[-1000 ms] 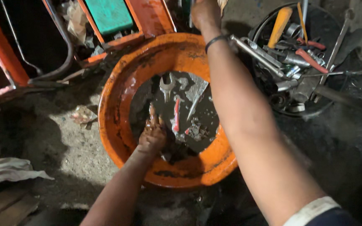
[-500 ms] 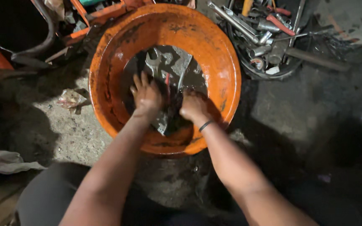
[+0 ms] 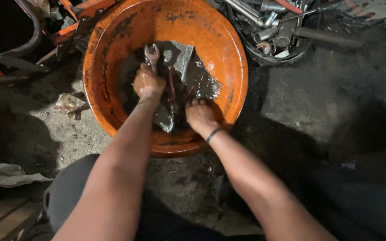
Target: The person washes various metal tools, including wrenches, pliers, and screwdrivers, in an orange plastic basin filled with water. They scrub the tools by hand, rinsing them in the water and handling them one by one to remove dirt and grime.
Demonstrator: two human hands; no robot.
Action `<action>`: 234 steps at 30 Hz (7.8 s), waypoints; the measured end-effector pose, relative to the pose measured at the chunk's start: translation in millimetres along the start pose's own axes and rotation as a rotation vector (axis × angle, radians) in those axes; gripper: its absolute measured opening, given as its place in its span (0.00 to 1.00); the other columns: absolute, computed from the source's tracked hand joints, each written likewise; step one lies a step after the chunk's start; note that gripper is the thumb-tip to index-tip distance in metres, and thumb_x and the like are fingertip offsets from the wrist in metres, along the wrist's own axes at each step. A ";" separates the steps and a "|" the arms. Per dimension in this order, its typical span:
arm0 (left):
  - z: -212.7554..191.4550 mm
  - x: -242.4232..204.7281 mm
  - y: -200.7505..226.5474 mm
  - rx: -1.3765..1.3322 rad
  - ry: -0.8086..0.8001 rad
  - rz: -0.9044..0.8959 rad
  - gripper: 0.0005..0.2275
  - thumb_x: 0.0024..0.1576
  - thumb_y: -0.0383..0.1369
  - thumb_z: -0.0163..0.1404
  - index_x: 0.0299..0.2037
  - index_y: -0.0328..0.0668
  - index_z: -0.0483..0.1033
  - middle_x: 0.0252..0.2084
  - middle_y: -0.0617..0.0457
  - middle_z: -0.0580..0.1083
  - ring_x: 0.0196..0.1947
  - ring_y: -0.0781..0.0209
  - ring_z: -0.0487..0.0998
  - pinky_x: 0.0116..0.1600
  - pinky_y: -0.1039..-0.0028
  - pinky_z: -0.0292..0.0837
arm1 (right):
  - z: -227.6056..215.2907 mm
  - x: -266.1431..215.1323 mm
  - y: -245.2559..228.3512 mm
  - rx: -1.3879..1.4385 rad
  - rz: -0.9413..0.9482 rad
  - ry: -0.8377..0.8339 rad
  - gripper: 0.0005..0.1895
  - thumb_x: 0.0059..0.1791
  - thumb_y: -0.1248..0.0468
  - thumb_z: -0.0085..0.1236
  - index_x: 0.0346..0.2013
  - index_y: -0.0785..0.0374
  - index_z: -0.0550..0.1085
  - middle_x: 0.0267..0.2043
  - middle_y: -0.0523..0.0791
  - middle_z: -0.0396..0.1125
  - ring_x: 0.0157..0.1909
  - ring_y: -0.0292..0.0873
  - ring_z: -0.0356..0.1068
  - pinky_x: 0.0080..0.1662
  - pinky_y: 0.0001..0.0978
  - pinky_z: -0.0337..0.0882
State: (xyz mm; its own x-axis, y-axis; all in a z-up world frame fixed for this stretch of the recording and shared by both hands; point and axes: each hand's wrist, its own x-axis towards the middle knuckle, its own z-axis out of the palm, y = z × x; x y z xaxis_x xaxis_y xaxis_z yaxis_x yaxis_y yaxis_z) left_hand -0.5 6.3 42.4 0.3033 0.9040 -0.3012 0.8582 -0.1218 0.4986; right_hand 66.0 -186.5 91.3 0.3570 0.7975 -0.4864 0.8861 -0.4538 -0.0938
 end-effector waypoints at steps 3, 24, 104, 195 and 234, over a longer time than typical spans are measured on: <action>-31.9 -8.8 15.0 -0.180 0.041 0.144 0.18 0.51 0.39 0.63 0.48 0.40 0.77 0.42 0.40 0.78 0.46 0.39 0.80 0.48 0.58 0.75 | -10.9 16.7 10.1 0.028 0.078 -0.326 0.20 0.54 0.65 0.46 0.58 0.64 0.77 0.66 0.56 0.70 0.66 0.57 0.72 0.60 0.45 0.74; -165.5 -34.4 -42.2 -1.363 -0.515 -0.473 0.24 0.58 0.40 0.53 0.55 0.25 0.64 0.42 0.41 0.70 0.44 0.32 0.78 0.53 0.34 0.77 | -23.9 59.3 37.0 0.271 0.325 0.088 0.33 0.44 0.68 0.51 0.66 0.54 0.64 0.59 0.64 0.59 0.53 0.65 0.70 0.52 0.51 0.73; -41.0 -53.3 -100.9 -1.086 -0.627 -0.541 0.26 0.65 0.55 0.38 0.50 0.42 0.80 0.42 0.45 0.78 0.35 0.52 0.78 0.37 0.62 0.76 | 11.1 44.6 -93.4 0.317 -0.315 0.544 0.07 0.53 0.64 0.46 0.45 0.59 0.67 0.36 0.57 0.69 0.32 0.62 0.73 0.31 0.55 0.71; -95.3 -108.4 -39.1 0.042 -0.462 0.514 0.25 0.52 0.27 0.50 0.62 0.42 0.66 0.44 0.33 0.77 0.45 0.33 0.78 0.50 0.50 0.73 | -100.4 31.2 30.2 1.718 -0.167 0.240 0.14 0.43 0.76 0.59 0.44 0.69 0.77 0.40 0.45 0.75 0.42 0.40 0.74 0.50 0.30 0.74; -84.1 -74.3 -15.7 -0.980 -0.251 0.381 0.07 0.62 0.26 0.52 0.46 0.30 0.76 0.36 0.51 0.78 0.35 0.65 0.79 0.43 0.72 0.76 | 51.2 79.8 35.8 0.145 0.086 0.049 0.17 0.51 0.61 0.53 0.53 0.63 0.75 0.55 0.57 0.70 0.56 0.60 0.70 0.55 0.47 0.70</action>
State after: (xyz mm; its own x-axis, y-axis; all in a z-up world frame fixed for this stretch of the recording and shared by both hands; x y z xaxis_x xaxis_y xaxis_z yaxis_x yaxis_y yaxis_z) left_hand -71.3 -24.5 125.2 0.6521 0.7527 -0.0907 0.0185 0.1039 0.9944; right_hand 111.1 -159.4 4.7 0.4472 0.7699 -0.4553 0.8009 -0.5713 -0.1794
